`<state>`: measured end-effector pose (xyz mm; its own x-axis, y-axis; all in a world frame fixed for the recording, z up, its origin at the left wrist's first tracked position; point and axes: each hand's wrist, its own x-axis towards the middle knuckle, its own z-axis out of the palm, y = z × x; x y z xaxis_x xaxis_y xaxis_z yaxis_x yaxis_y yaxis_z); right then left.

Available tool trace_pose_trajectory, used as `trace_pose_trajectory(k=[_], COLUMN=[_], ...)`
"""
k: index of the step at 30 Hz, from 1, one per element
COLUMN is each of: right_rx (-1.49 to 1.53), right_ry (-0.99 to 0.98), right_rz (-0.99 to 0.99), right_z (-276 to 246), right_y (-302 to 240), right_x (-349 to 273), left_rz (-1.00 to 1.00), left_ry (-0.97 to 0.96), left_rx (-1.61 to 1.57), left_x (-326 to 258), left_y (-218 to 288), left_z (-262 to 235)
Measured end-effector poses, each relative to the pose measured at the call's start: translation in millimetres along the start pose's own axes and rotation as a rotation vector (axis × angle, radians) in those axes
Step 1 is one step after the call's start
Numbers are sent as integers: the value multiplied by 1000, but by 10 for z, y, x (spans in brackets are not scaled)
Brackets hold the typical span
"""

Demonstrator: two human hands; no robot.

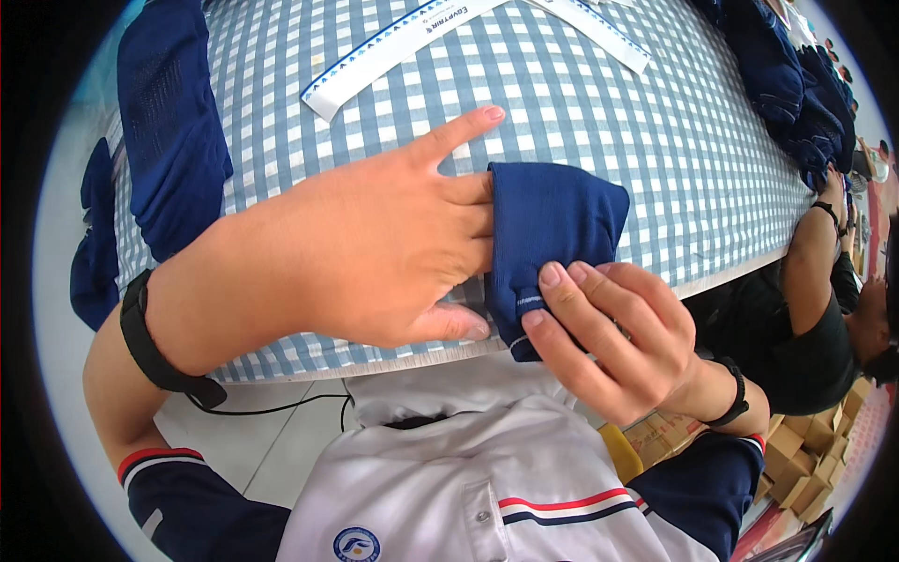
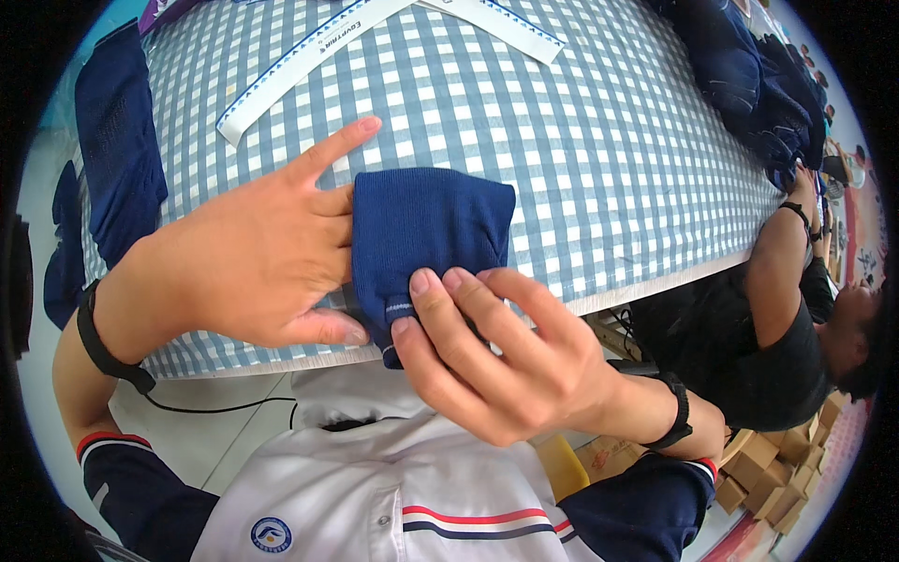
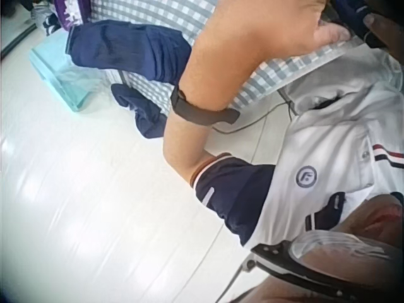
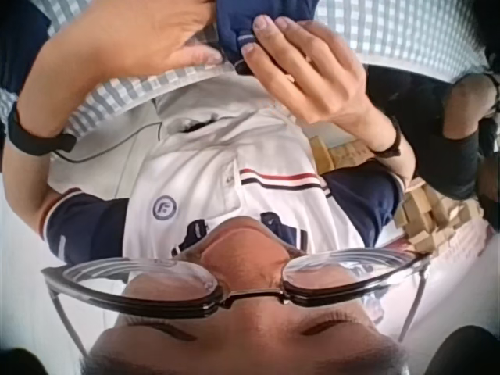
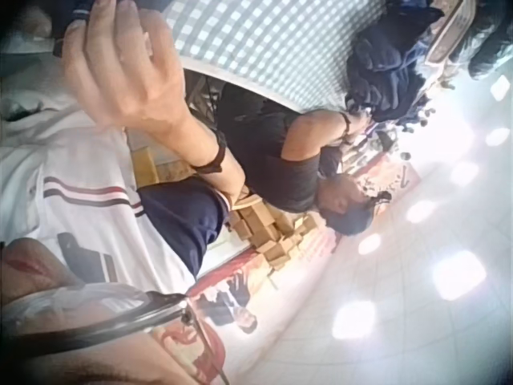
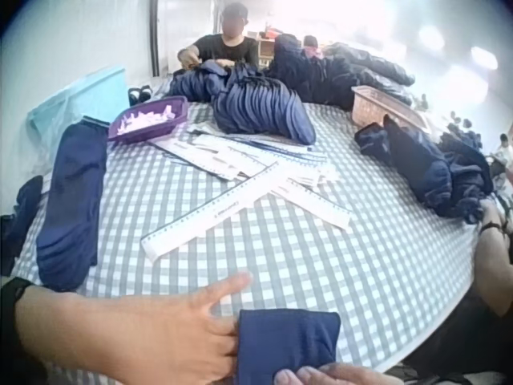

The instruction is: Folding socks and applying paper labels to bundle them.

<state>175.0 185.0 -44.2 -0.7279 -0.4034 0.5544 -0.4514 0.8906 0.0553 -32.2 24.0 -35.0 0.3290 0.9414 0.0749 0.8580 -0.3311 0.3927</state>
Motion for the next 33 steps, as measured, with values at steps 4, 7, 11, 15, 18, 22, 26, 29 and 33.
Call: trace_pose_trajectory(k=[4, 7, 11, 15, 18, 22, 26, 29, 33], right_rx=[-10, 0, -50, 49, 466, 610, 519, 307, 23], right_ry=[-66, -92, -98, -61, -8, 130, -4, -169, -37], right_rz=[-58, -78, -165, -181, 180, 649, 802, 849, 719], right_z=[-26, -98, -133, -148, -271, -712, -1078, -863, -771], right_y=[37, 41, 62, 210, 482, 974, 1842, 2485, 2338], right_x=[36, 41, 68, 115, 257, 406, 191, -217, -165], left_rz=[-14, 18, 40, 38, 66, -45, 43, -48, 11], left_ry=[-16, -27, 35, -77, -44, 172, 504, 311, 262], left_rx=[-17, 4, -10, 76, 51, -241, -526, -361, -388], left_x=[-29, -16, -10, 30, 77, 132, 406, 387, 293], left_y=[6, 21, -14, -16, -20, 129, 75, 153, 314], left_z=[-29, -72, -16, -81, -126, -365, -418, -625, -659])
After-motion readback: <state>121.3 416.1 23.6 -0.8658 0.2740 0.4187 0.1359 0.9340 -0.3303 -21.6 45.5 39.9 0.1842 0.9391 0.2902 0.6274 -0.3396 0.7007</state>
